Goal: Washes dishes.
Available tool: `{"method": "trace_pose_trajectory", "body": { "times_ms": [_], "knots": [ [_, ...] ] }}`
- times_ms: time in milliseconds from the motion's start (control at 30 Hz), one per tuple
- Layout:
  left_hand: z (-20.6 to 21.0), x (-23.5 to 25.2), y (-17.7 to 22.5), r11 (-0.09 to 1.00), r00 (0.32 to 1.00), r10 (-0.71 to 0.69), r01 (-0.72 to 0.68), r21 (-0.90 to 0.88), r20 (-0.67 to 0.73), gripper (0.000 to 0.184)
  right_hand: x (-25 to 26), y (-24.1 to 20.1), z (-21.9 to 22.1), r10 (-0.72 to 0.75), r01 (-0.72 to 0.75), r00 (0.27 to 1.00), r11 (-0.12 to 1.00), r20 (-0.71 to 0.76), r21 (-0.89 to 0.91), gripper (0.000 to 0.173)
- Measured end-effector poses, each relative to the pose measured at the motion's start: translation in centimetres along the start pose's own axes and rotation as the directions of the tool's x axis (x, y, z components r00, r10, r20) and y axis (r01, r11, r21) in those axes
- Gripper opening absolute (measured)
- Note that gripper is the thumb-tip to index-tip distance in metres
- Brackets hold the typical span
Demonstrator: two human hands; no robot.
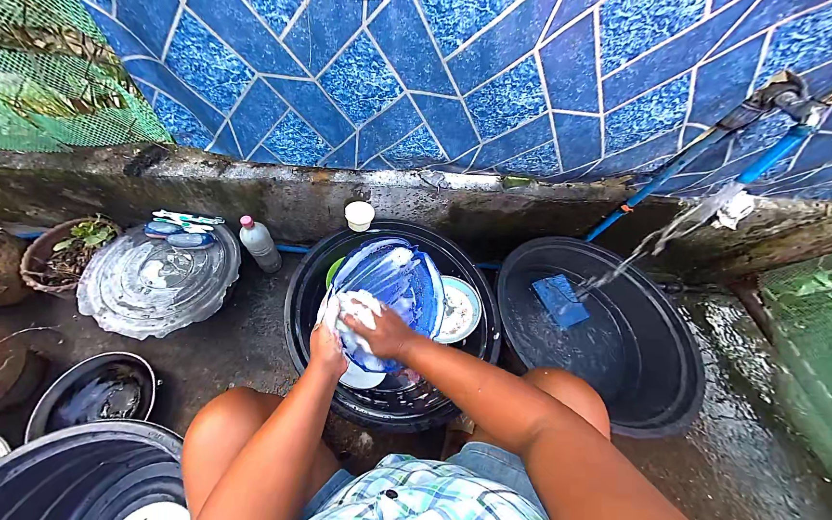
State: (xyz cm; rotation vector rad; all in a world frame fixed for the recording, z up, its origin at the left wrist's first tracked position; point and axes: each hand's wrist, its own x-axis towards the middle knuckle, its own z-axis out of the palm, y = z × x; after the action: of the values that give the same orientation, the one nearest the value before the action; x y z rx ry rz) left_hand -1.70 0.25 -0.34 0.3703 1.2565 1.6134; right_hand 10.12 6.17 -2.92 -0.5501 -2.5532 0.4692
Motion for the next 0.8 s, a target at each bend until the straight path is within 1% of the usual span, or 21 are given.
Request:
{"method": "trace_pose_trajectory", "body": {
  "times_ms": [33, 67, 100, 167, 233, 300, 333, 367, 400, 433, 533, 600, 667, 700, 733, 800],
  "knots": [
    [0.0, 0.0, 0.2, 0.999, 1.000, 0.011, -0.011, 0.033, 0.011, 0.045, 0.4, 1.4, -0.7, -0.067, 0.067, 0.998, 0.997, -0.002, -0.024, 0.035],
    [-0.1, 0.0, 0.3, 0.998, 1.000, 0.021, -0.022, 0.067, 0.019, 0.046, 0.7, 3.1, -1.4, -0.090, 0.087, 0.995, 0.994, -0.035, -0.067, 0.035],
    [-0.1, 0.0, 0.4, 0.996, 1.000, 0.027, -0.028, 0.084, 0.014, 0.046, 0.9, 4.7, -2.1, -0.050, 0.039, 0.995, 0.992, -0.082, -0.122, 0.037],
    [-0.2, 0.2, 0.6, 0.996, 1.000, 0.028, -0.026, 0.083, -0.015, 0.046, 0.6, 7.4, -3.8, 0.111, -0.146, 0.981, 0.963, -0.159, -0.226, 0.041],
    [-0.1, 0.6, 0.9, 0.998, 0.997, 0.037, -0.032, 0.062, -0.069, 0.045, -0.9, 9.2, -4.4, 0.196, -0.251, 0.958, 0.925, -0.209, -0.284, 0.042],
    [-0.1, 0.9, 1.1, 0.998, 0.990, 0.053, -0.048, 0.040, -0.129, 0.043, -3.1, 8.5, -3.4, 0.307, -0.358, 0.926, 0.896, -0.218, -0.262, 0.042],
    [-0.2, 1.0, 1.0, 0.998, 0.988, 0.062, -0.059, 0.027, -0.145, 0.044, -4.0, 7.0, -2.6, 0.404, -0.436, 0.897, 0.874, -0.179, -0.212, 0.043],
    [-0.3, 1.3, 1.0, 0.997, 0.983, 0.073, -0.073, 0.008, -0.166, 0.044, -4.7, 5.1, -1.8, 0.500, -0.511, 0.860, 0.844, -0.105, -0.163, 0.045],
    [-0.4, 1.4, 0.9, 0.996, 0.980, 0.085, -0.087, -0.008, -0.179, 0.044, -5.2, 3.1, -1.0, 0.546, -0.547, 0.837, 0.830, -0.042, -0.107, 0.045],
    [-0.4, 1.5, 0.8, 0.995, 0.977, 0.098, -0.101, -0.010, -0.187, 0.044, -5.7, 1.0, 0.1, 0.530, -0.531, 0.847, 0.846, -0.036, -0.039, 0.044],
    [-0.2, 1.2, 0.3, 0.988, 0.975, 0.148, -0.140, 0.058, -0.168, 0.044, -6.5, -4.3, 2.2, 0.404, -0.377, 0.909, 0.901, -0.097, 0.215, 0.038],
    [-0.1, 1.1, 0.2, 0.988, 0.976, 0.145, -0.133, 0.084, -0.163, 0.045, -6.5, -5.0, 2.1, 0.336, -0.291, 0.933, 0.915, -0.129, 0.279, 0.036],
    [-0.3, 1.0, 0.1, 0.990, 0.976, 0.134, -0.122, 0.075, -0.171, 0.044, -6.9, -2.9, 1.2, 0.258, -0.230, 0.962, 0.944, -0.091, 0.237, 0.036],
    [-0.4, 0.9, 0.0, 0.991, 0.977, 0.128, -0.119, 0.066, -0.170, 0.043, -7.2, -1.1, 0.6, 0.226, -0.210, 0.970, 0.964, -0.090, 0.164, 0.035],
    [-0.4, 0.8, 0.0, 0.992, 0.978, 0.119, -0.110, 0.060, -0.173, 0.043, -7.5, 0.7, -0.2, 0.217, -0.208, 0.969, 0.975, -0.116, 0.079, 0.036],
    [-0.1, 0.0, -0.1, 0.995, 0.986, 0.081, -0.072, 0.064, -0.144, 0.044, -7.5, 3.8, -1.9, 0.255, -0.273, 0.940, 0.961, -0.228, -0.049, 0.035]
  ]
}}
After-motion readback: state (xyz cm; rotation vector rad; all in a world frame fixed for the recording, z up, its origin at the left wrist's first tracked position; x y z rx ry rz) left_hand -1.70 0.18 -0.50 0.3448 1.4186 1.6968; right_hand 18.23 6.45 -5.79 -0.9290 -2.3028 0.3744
